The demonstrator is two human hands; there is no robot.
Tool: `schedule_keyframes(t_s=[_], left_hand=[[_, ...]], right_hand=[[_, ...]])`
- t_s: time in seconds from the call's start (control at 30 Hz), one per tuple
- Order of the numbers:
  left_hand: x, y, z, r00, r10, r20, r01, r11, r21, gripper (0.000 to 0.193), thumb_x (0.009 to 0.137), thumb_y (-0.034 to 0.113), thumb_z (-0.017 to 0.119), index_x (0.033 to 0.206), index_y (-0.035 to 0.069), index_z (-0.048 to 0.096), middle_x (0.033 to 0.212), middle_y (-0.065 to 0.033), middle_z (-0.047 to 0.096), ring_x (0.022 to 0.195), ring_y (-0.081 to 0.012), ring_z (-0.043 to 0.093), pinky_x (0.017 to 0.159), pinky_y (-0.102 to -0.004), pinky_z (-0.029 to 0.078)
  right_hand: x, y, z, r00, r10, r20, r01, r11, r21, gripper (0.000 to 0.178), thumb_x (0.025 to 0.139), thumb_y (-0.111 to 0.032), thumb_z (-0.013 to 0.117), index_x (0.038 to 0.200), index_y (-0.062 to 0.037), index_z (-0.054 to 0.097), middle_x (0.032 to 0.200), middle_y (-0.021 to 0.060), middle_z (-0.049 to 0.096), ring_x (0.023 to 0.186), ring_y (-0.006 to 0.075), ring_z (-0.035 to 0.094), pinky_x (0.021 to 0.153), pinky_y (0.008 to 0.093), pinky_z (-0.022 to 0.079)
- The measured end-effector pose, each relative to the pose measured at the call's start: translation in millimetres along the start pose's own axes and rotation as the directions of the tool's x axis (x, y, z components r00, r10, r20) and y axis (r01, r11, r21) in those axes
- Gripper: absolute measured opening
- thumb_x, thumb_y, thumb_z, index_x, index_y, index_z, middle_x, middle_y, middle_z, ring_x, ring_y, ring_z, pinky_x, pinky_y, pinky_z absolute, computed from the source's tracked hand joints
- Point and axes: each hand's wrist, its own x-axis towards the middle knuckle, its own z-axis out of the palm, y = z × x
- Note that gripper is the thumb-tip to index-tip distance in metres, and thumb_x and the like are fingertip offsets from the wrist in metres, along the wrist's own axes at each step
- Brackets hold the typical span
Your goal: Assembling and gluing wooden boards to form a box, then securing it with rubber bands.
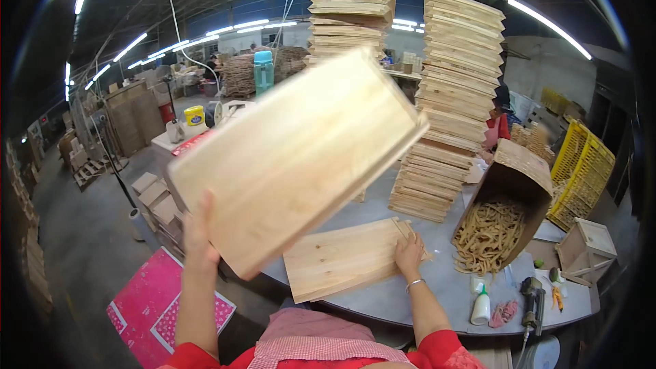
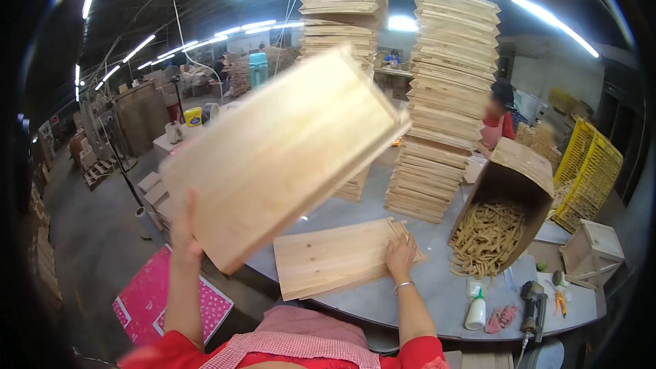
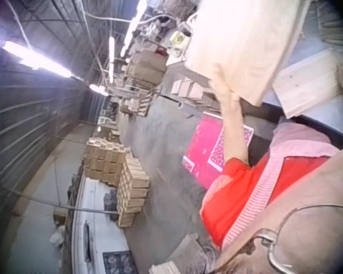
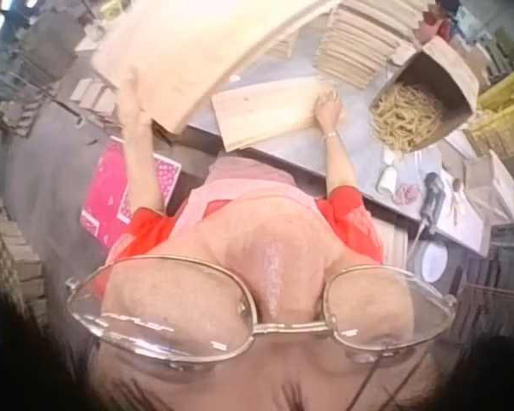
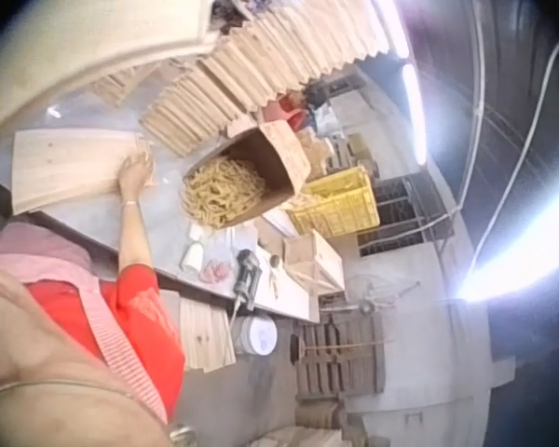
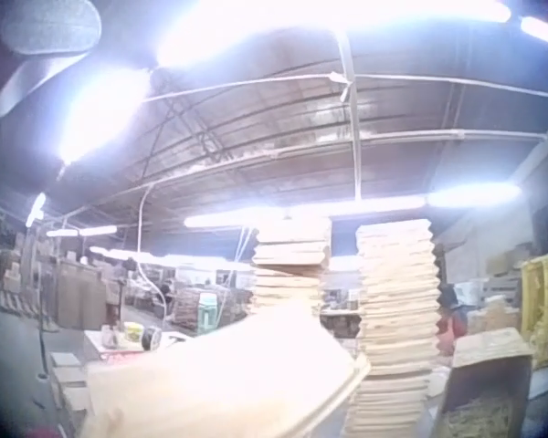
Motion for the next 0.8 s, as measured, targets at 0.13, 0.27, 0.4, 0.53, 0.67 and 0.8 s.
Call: schedule_keyframes(t_s=[0.13, 0.27, 0.4, 0.53, 0.67, 0.8], left_hand=[[-17.8, -80.2, -69.9, 0.929, -0.353, -0.111, 0.343, 0.934, -0.099, 0.054, 0.092, 0.024, 0.071, 0.134, -0.003, 0.050, 0.125, -0.0152, 0.063, 0.110, -0.0280, 0.064, 0.096, -0.0417, 0.053], [-18.0, -138.4, -114.9, 0.872, -0.479, -0.102, 0.463, 0.874, -0.149, 0.052, 0.091, 0.021, 0.071, 0.132, -0.005, 0.051, 0.123, -0.0171, 0.063, 0.109, -0.0300, 0.064, 0.094, -0.0428, 0.054], [-22.8, -165.6, -139.7, 0.792, -0.578, -0.198, 0.570, 0.815, -0.102, 0.050, 0.091, 0.016, 0.071, 0.132, -0.005, 0.051, 0.124, -0.0179, 0.063, 0.109, -0.0320, 0.064, 0.094, -0.0450, 0.054], [-31.7, -190.5, -162.4, 0.767, -0.583, -0.267, 0.599, 0.800, -0.029, 0.046, 0.090, 0.013, 0.072, 0.127, -0.007, 0.055, 0.120, -0.0178, 0.065, 0.105, -0.0306, 0.066, 0.089, -0.0439, 0.056], [-36.3, -196.9, -166.2, 0.769, -0.570, -0.290, 0.606, 0.794, 0.044, 0.044, 0.091, 0.013, 0.070, 0.127, -0.008, 0.056, 0.122, -0.0179, 0.065, 0.105, -0.0295, 0.066, 0.089, -0.0415, 0.055], [-39.2, -193.3, -167.9, 0.770, -0.573, -0.281, 0.610, 0.790, 0.060, 0.048, 0.091, 0.014, 0.071, 0.129, -0.009, 0.053, 0.123, -0.0181, 0.063, 0.108, -0.0281, 0.064, 0.090, -0.0398, 0.053]], right_hand=[[-13.1, -0.8, -37.8, 0.996, 0.071, -0.045, -0.066, 0.992, 0.104, 0.040, 0.089, -0.026, 0.063, 0.115, 0.0037, 0.065, 0.127, 0.0246, 0.058, 0.120, 0.0410, 0.051, 0.106, 0.0478, 0.037], [-22.6, 8.7, -62.2, 0.989, 0.127, -0.070, -0.116, 0.983, 0.145, 0.036, 0.089, -0.026, 0.063, 0.109, 0.0049, 0.066, 0.120, 0.0246, 0.061, 0.115, 0.0402, 0.054, 0.102, 0.0474, 0.040], [-26.0, -1.1, -69.6, 0.990, 0.134, -0.045, -0.129, 0.987, 0.092, 0.036, 0.089, -0.024, 0.061, 0.108, 0.0056, 0.066, 0.116, 0.0246, 0.061, 0.111, 0.0408, 0.056, 0.097, 0.0476, 0.043], [-6.4, -28.2, -44.9, 0.997, -0.070, -0.035, 0.071, 0.997, 0.023, 0.038, 0.089, -0.025, 0.060, 0.111, 0.0050, 0.063, 0.117, 0.0247, 0.061, 0.110, 0.0416, 0.057, 0.097, 0.0485, 0.044], [15.7, -78.4, -17.7, 0.991, -0.133, 0.006, 0.133, 0.989, -0.058, 0.041, 0.088, -0.028, 0.060, 0.114, 0.0045, 0.061, 0.121, 0.0254, 0.061, 0.112, 0.0419, 0.057, 0.098, 0.0475, 0.044], [28.4, -106.5, -6.0, 0.928, 0.045, 0.370, 0.047, 0.971, -0.235, 0.045, 0.087, -0.034, 0.058, 0.114, 0.0023, 0.063, 0.123, 0.0239, 0.061, 0.116, 0.0407, 0.057, 0.100, 0.0481, 0.043]])
